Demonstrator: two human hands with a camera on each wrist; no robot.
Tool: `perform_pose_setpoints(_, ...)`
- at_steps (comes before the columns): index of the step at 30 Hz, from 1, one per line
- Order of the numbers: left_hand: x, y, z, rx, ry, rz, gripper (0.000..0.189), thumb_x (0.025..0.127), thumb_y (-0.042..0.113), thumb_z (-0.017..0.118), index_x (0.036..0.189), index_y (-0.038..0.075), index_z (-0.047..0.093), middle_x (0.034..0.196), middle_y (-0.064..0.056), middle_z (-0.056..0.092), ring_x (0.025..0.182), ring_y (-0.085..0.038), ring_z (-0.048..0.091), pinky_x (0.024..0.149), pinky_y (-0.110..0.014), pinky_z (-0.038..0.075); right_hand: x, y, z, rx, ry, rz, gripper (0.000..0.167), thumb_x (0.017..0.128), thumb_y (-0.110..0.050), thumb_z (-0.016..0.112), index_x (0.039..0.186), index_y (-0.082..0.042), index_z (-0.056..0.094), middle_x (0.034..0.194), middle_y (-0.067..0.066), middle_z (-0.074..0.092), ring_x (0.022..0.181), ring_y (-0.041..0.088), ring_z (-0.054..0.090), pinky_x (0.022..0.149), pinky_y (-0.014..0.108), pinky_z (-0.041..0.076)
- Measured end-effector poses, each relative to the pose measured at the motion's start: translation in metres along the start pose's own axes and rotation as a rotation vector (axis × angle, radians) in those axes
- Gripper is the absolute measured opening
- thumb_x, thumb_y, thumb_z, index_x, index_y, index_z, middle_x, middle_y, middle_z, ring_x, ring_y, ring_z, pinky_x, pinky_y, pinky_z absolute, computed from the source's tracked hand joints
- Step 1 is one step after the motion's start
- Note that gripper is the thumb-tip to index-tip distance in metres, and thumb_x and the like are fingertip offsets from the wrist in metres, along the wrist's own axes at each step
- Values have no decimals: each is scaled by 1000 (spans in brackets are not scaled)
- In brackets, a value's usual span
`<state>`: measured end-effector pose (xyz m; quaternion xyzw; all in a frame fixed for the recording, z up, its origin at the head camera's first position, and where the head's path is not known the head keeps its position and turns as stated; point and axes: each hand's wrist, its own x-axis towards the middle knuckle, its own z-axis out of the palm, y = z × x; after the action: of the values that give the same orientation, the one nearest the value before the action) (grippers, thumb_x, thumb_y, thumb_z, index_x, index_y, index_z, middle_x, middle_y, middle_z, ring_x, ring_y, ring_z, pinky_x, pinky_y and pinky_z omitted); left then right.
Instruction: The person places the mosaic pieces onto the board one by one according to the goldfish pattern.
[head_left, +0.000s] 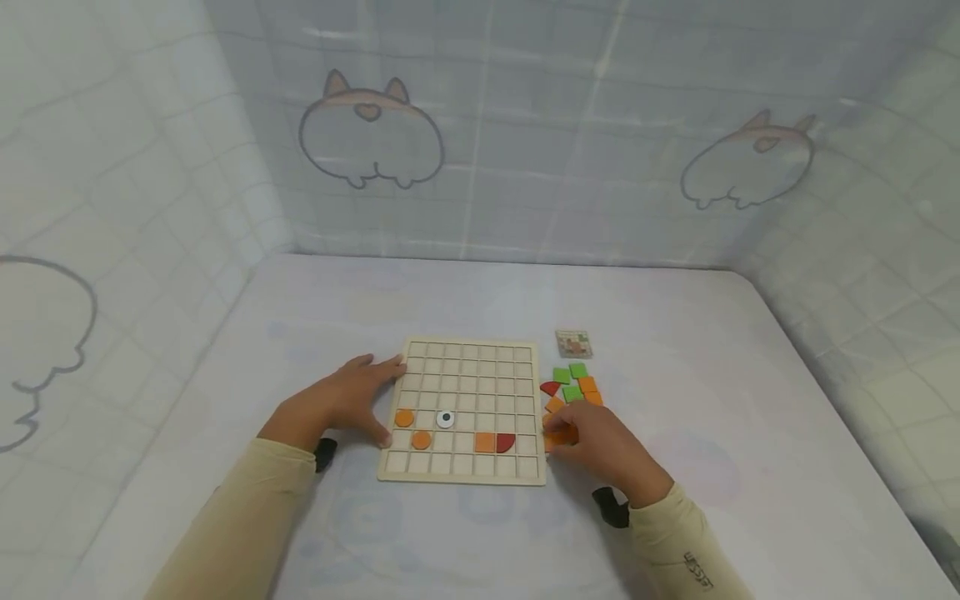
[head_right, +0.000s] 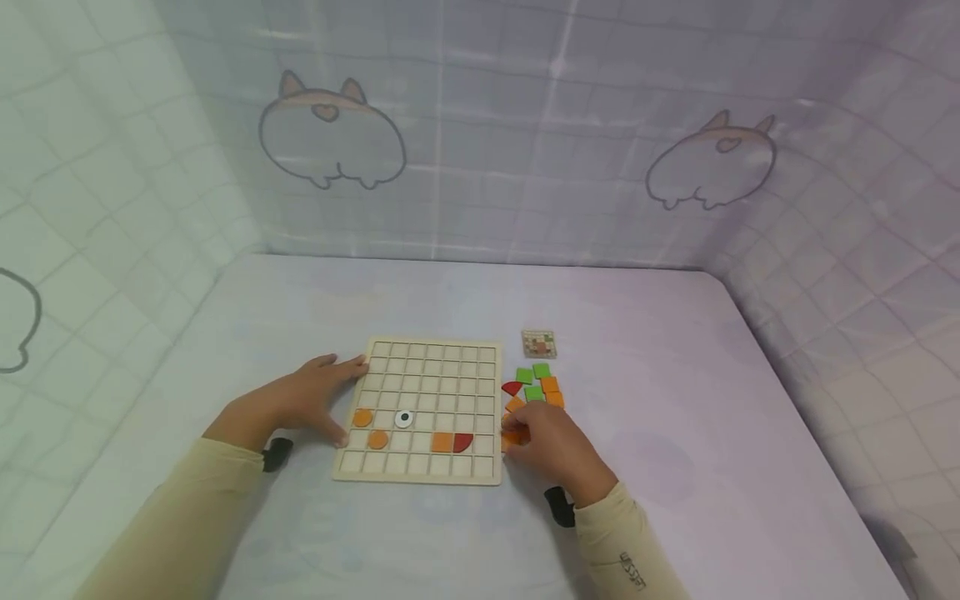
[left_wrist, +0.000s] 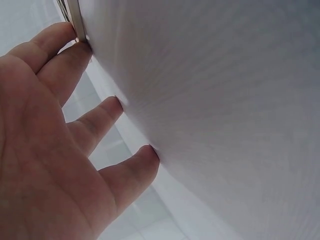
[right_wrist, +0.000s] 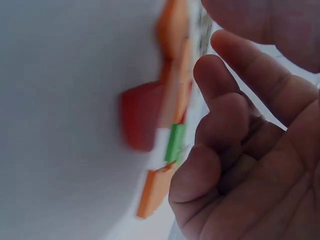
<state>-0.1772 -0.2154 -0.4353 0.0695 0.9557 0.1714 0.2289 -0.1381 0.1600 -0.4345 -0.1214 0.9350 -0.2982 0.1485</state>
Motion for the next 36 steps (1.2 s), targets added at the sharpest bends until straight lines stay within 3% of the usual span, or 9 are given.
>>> perform_pose_setpoints(5, -2, -6, 3, -11, 5, -1, 126, 55, 45, 99, 161, 24, 33, 170, -7, 23, 155, -45, 11, 114, -72, 28, 3, 5, 8, -54, -24, -7, 24, 80, -12, 84, 102, -16, 76, 88, -7, 61, 83, 13, 52, 74, 30, 47)
perform_pose_setpoints(12, -2, -8, 5, -37, 8, -5, 126, 56, 45, 99, 161, 26, 32, 168, -13, 24, 154, -46, 12, 113, -73, 29, 6, 7, 10, -65, -15, 44, 20, 79, -14, 85, 95, -17, 73, 80, -3, 56, 78, 15, 51, 68, 29, 45)
perform_pose_setpoints(20, -1, -6, 2, -23, -1, -8, 125, 57, 46, 98, 161, 27, 32, 170, -9, 22, 155, -45, 11, 113, -73, 30, 4, 3, 6, -68, 5, 44, 18, 81, -15, 82, 96, -14, 73, 87, -3, 58, 82, 15, 52, 72, 30, 48)
perform_pose_setpoints(25, 0, -4, 0, -8, 0, -12, 126, 56, 46, 98, 161, 27, 31, 170, -9, 22, 155, -44, 11, 114, -72, 29, 7, -12, 6, -53, 30, 17, 21, 82, -17, 81, 102, -14, 74, 96, -5, 65, 89, 14, 55, 82, 33, 51)
perform_pose_setpoints(29, 0, -2, -1, -17, -1, -11, 125, 56, 45, 99, 161, 28, 32, 169, -14, 22, 155, -45, 12, 113, -73, 30, 15, -32, 13, -34, -4, -27, 23, 81, -20, 82, 103, -15, 76, 100, -6, 68, 93, 13, 58, 88, 36, 54)
perform_pose_setpoints(36, 0, 2, -1, -18, -6, -5, 124, 58, 43, 99, 161, 28, 32, 168, -14, 23, 155, -45, 13, 114, -72, 30, 24, -56, 32, -31, -86, -133, 22, 83, -19, 80, 104, -13, 75, 97, -4, 65, 88, 14, 56, 80, 32, 52)
